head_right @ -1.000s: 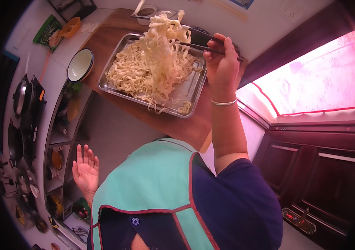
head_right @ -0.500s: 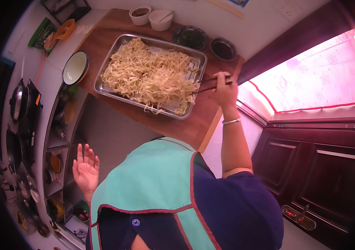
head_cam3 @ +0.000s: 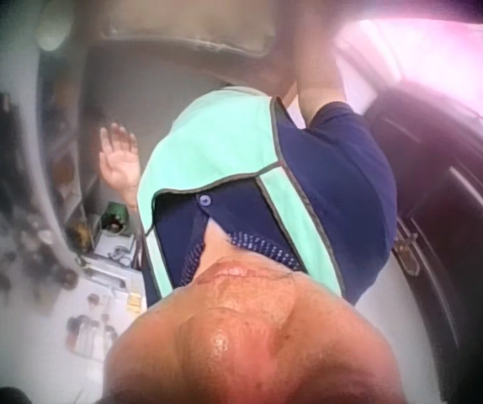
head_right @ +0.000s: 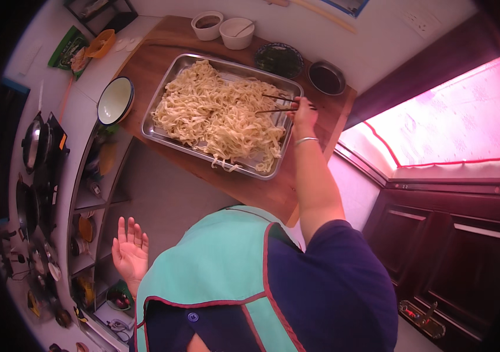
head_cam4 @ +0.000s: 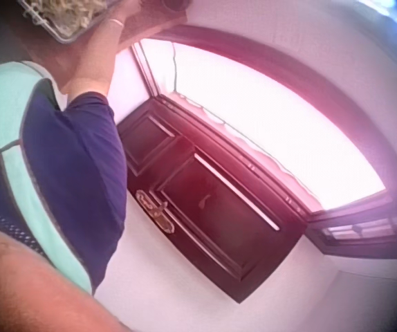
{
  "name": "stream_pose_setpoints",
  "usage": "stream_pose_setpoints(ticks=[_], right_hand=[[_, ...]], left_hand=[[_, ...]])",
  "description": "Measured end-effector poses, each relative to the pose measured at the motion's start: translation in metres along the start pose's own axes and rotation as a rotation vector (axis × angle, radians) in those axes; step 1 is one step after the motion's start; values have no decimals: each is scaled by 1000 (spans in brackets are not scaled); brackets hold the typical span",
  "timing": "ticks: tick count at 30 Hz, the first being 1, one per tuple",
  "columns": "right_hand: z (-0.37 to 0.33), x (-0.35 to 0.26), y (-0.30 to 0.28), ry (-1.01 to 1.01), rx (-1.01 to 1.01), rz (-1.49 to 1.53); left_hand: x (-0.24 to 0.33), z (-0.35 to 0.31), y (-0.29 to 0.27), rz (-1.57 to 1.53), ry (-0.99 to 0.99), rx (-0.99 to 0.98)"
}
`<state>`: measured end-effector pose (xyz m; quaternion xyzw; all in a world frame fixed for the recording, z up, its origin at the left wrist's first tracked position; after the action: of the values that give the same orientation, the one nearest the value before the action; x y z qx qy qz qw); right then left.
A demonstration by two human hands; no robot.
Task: The person uses chopsticks to separate and stir a large tray of noodles in a kitchen, and also rolls up a woven mat in an outdoor courtyard.
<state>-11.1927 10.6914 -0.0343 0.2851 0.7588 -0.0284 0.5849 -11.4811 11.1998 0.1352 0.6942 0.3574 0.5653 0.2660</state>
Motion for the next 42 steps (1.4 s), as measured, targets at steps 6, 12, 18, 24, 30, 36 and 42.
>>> stream_pose_setpoints(ticks=[6, 12, 18, 24, 30, 36, 42], right_hand=[[12, 64, 50, 183, 39, 408], [-28, -36, 54, -18, -193, 494], [-68, -115, 65, -243, -252, 491], [-91, -143, 61, -311, -295, 410], [-105, -150, 58, -387, -311, 346], [-108, -143, 42, -453, 8, -437], [-215, -199, 91, -587, 178, -465]], left_hand=[[1, -11, 6, 19, 29, 4], [-3, -6, 9, -1, 31, -19], [-8, 20, 29, -38, -6, -69], [-3, 57, 47, -10, -103, -169], [-10, 135, 73, 11, -224, -348], [-25, 223, 91, -82, -387, -553], [-9, 284, 71, -138, -546, -648]])
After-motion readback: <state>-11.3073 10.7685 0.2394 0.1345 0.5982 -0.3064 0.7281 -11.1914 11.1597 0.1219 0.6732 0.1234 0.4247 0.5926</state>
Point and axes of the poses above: each hand's wrist, its own z-axis towards the middle knuckle, its own y-axis out of the palm, x = y × z, the point moved 8 cm from there along z, towards the middle knuckle, and after that the axes turned 11 degrees about -x, right-handed, at the moved point
